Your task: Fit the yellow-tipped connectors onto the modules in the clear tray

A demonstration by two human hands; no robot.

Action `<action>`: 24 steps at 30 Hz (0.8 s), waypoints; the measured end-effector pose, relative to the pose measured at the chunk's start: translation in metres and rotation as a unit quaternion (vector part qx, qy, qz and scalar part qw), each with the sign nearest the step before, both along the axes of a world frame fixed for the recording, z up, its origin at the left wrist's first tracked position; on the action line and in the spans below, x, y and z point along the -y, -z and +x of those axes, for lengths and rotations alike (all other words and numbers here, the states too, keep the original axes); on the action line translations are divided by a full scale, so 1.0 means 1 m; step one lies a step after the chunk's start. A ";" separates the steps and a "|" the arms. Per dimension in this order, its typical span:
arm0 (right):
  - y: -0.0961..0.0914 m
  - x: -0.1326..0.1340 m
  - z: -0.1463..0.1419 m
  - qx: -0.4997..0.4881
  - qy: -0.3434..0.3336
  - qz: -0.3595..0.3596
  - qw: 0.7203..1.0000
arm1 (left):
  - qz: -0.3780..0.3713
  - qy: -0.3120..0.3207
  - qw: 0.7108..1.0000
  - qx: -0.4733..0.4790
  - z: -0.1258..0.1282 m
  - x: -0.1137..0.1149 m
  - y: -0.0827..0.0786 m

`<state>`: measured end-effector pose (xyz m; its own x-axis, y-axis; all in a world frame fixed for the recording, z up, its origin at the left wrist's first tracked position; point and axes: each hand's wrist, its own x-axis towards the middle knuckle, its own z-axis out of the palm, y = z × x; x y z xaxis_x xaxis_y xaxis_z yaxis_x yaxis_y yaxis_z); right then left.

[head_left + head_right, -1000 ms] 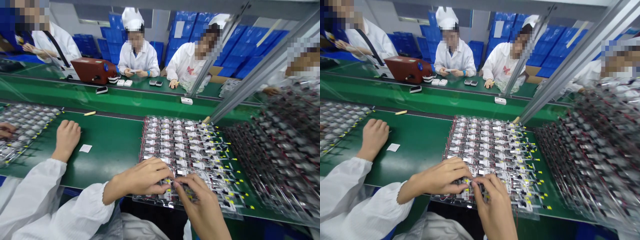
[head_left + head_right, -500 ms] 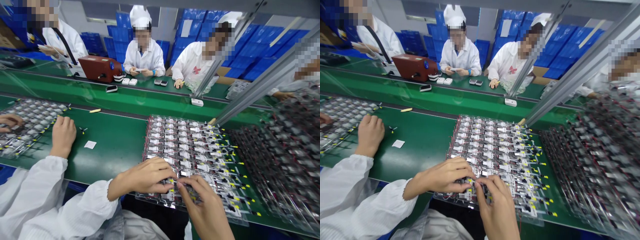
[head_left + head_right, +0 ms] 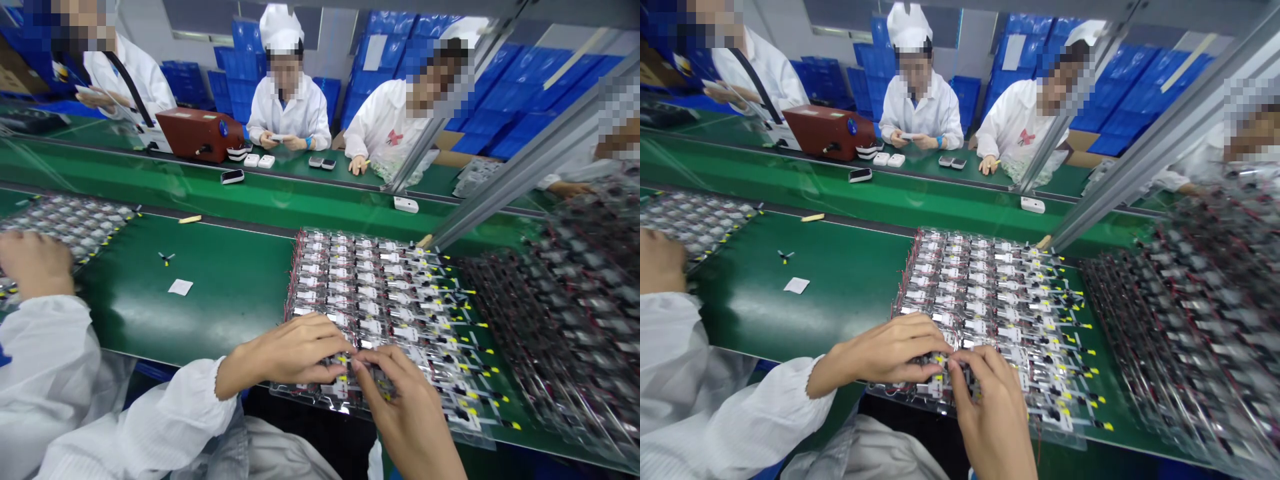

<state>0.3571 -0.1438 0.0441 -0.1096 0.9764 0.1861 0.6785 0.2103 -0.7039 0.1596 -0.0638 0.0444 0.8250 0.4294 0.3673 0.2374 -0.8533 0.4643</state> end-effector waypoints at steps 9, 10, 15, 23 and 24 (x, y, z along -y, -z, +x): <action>-0.001 0.001 0.007 0.000 0.004 0.003 1.000 | -0.013 0.001 1.000 0.009 -0.001 0.000 -0.001; -0.002 0.001 0.007 -0.001 -0.002 0.001 1.000 | -0.015 0.001 1.000 0.010 -0.001 0.000 0.000; -0.004 0.000 0.002 -0.003 0.005 0.005 1.000 | -0.025 0.000 1.000 0.012 -0.001 0.000 0.000; 0.002 -0.001 0.007 -0.003 -0.016 -0.014 1.000 | -0.030 -0.005 0.999 0.011 -0.002 0.001 -0.001; 0.002 -0.001 0.007 -0.001 -0.021 -0.017 1.000 | -0.030 -0.004 0.999 0.012 -0.002 0.001 -0.001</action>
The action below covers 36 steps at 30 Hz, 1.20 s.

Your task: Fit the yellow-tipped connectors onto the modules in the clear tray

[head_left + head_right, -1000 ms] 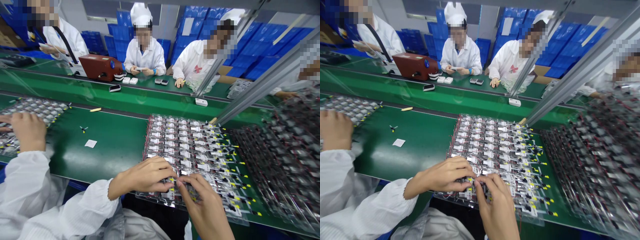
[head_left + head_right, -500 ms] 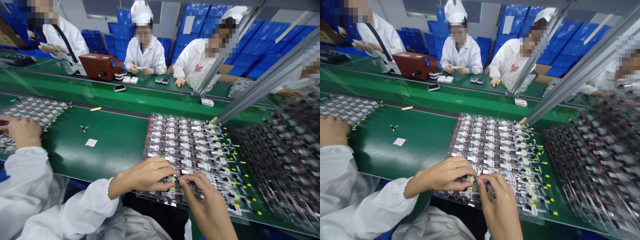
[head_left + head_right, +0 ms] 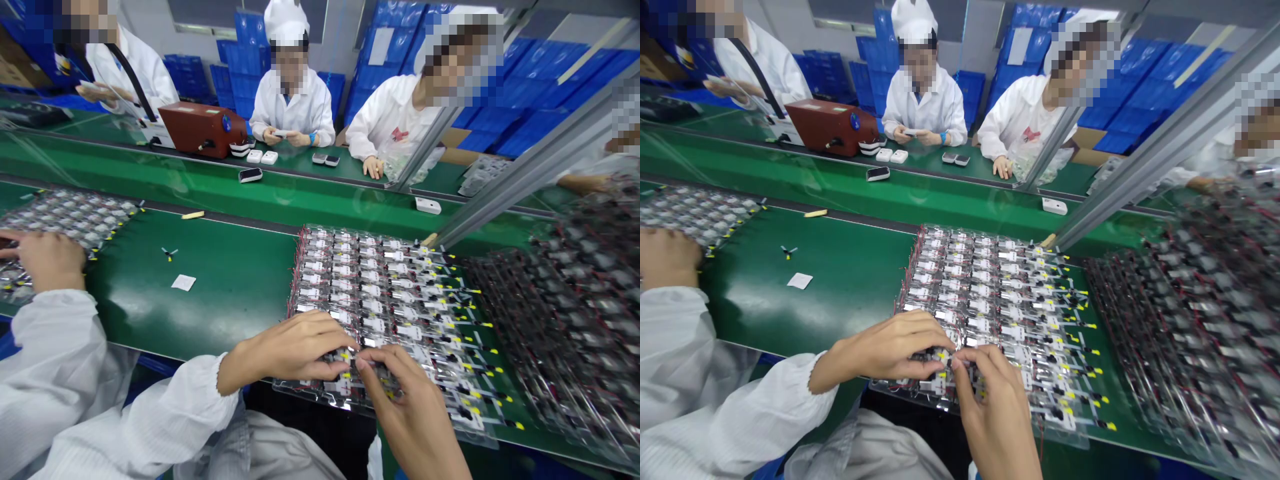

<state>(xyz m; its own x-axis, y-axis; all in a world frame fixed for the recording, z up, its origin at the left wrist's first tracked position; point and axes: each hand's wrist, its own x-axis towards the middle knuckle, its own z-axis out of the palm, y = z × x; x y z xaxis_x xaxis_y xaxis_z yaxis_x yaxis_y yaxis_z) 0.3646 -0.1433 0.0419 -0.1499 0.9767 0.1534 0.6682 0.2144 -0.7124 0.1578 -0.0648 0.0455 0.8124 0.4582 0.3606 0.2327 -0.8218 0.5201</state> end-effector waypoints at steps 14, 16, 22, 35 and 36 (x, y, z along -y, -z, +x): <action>0.000 0.000 0.002 0.002 -0.006 -0.002 1.000 | -0.018 -0.011 1.000 0.011 -0.001 0.003 0.003; -0.001 0.001 -0.002 -0.008 0.010 0.004 1.000 | -0.011 -0.008 1.000 0.015 0.000 0.002 0.002; -0.001 0.000 -0.004 -0.014 0.014 -0.002 1.000 | -0.003 0.011 1.000 0.008 0.000 0.002 0.000; 0.003 0.003 -0.005 0.001 0.019 0.001 1.000 | 0.017 0.006 1.000 -0.003 0.003 0.002 -0.001; 0.003 0.003 -0.004 0.005 0.019 0.002 1.000 | 0.019 0.005 1.000 -0.004 0.003 0.002 -0.001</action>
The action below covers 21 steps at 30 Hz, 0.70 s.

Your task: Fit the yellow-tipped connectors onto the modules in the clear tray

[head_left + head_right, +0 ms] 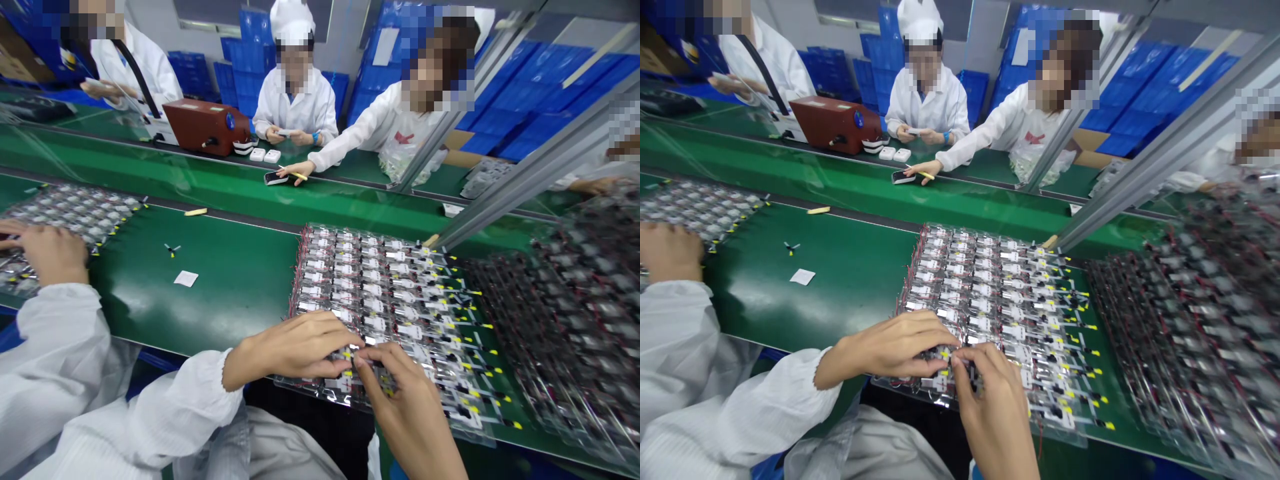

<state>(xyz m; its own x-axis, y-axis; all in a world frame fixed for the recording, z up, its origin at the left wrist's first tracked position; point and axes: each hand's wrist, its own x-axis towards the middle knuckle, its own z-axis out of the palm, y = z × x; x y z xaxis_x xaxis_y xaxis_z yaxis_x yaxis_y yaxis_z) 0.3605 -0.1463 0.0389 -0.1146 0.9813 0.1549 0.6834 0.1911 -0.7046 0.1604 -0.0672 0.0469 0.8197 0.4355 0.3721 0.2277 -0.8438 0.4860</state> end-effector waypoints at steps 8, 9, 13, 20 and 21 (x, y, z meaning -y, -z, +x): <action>0.006 -0.001 0.009 0.023 -0.026 -0.008 0.999 | 0.009 0.014 1.000 0.008 0.001 0.001 0.004; 0.006 -0.001 0.010 0.026 -0.031 -0.006 0.999 | 0.007 0.016 1.000 0.006 0.002 0.000 0.004; 0.007 -0.001 0.012 0.041 -0.055 0.006 0.998 | -0.008 0.022 1.000 -0.006 0.002 0.000 0.004; 0.008 -0.001 0.011 0.065 -0.035 0.020 0.997 | -0.007 -0.004 1.000 -0.030 0.001 0.003 -0.001; 0.008 -0.001 0.011 0.069 -0.031 0.022 0.997 | -0.002 -0.005 0.999 -0.036 0.001 0.003 -0.002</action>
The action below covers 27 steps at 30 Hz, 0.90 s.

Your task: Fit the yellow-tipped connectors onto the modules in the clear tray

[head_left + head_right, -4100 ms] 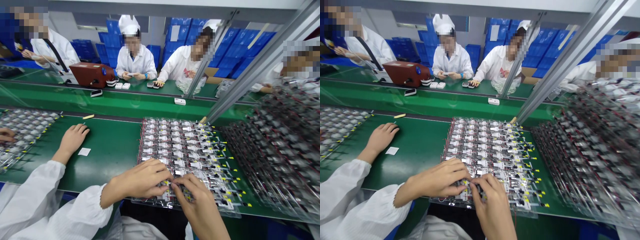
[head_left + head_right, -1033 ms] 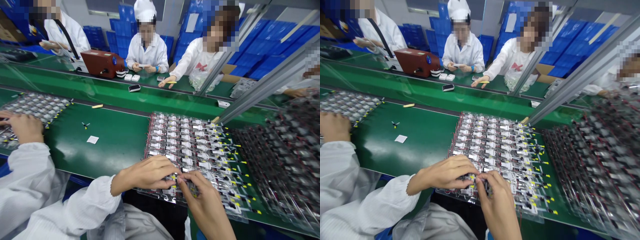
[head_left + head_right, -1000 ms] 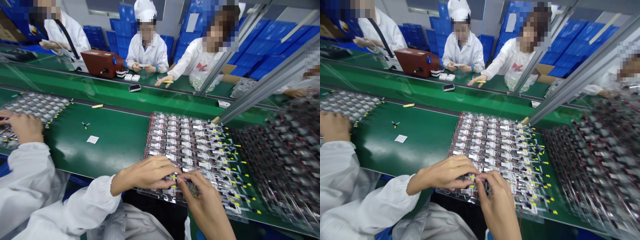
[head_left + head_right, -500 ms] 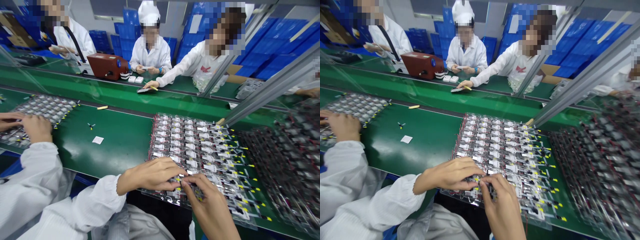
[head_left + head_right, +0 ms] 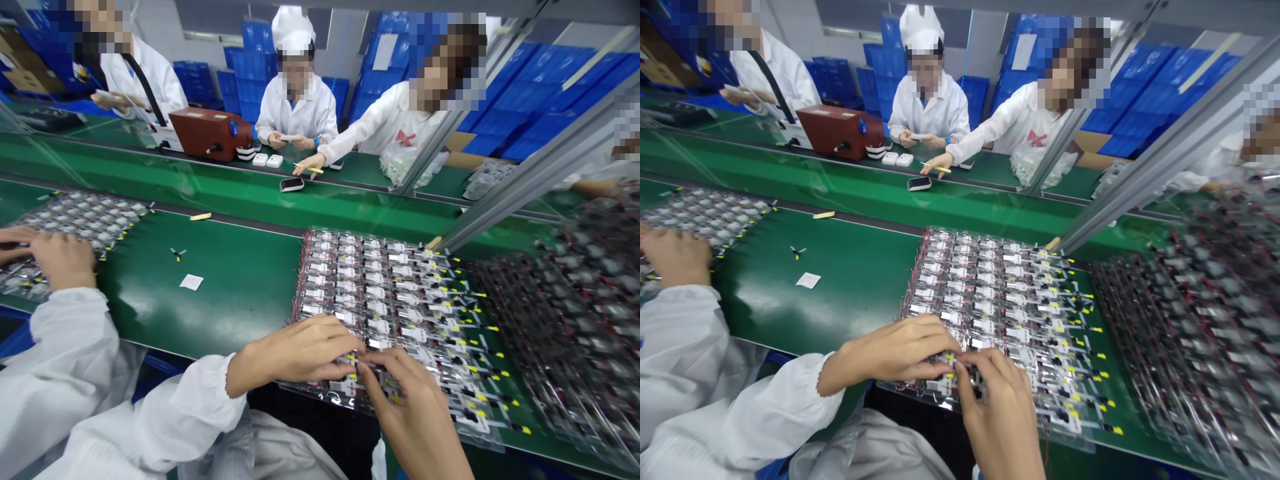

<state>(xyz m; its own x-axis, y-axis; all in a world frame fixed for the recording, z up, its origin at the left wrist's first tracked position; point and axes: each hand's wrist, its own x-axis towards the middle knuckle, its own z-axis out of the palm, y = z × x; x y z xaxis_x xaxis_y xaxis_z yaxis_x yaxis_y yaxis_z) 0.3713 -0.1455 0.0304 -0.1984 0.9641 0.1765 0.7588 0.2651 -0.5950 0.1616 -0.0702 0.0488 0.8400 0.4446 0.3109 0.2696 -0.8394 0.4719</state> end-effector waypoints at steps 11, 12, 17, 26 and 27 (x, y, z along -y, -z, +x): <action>-0.005 0.001 -0.004 -0.046 0.014 -0.012 0.999 | -0.020 -0.038 0.999 0.005 -0.002 0.001 0.002; -0.006 0.001 -0.006 -0.052 0.022 -0.009 0.998 | -0.022 -0.037 0.999 0.006 -0.002 0.001 0.004; -0.009 -0.001 -0.011 -0.077 0.029 -0.007 0.997 | -0.035 -0.026 0.999 0.027 0.002 -0.002 0.011; -0.012 -0.003 -0.011 -0.044 0.021 0.002 0.999 | -0.021 0.002 1.000 0.014 0.003 -0.004 0.011; -0.011 -0.003 -0.010 -0.036 0.016 0.000 0.999 | -0.022 0.006 1.000 0.012 0.003 -0.004 0.010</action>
<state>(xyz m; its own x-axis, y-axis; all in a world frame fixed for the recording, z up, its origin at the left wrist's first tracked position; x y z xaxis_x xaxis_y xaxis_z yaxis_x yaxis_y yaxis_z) 0.3612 -0.1420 0.0418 -0.1542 0.9699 0.1887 0.7222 0.2409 -0.6484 0.1642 -0.0664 0.0387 0.8376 0.4488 0.3114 0.2484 -0.8207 0.5145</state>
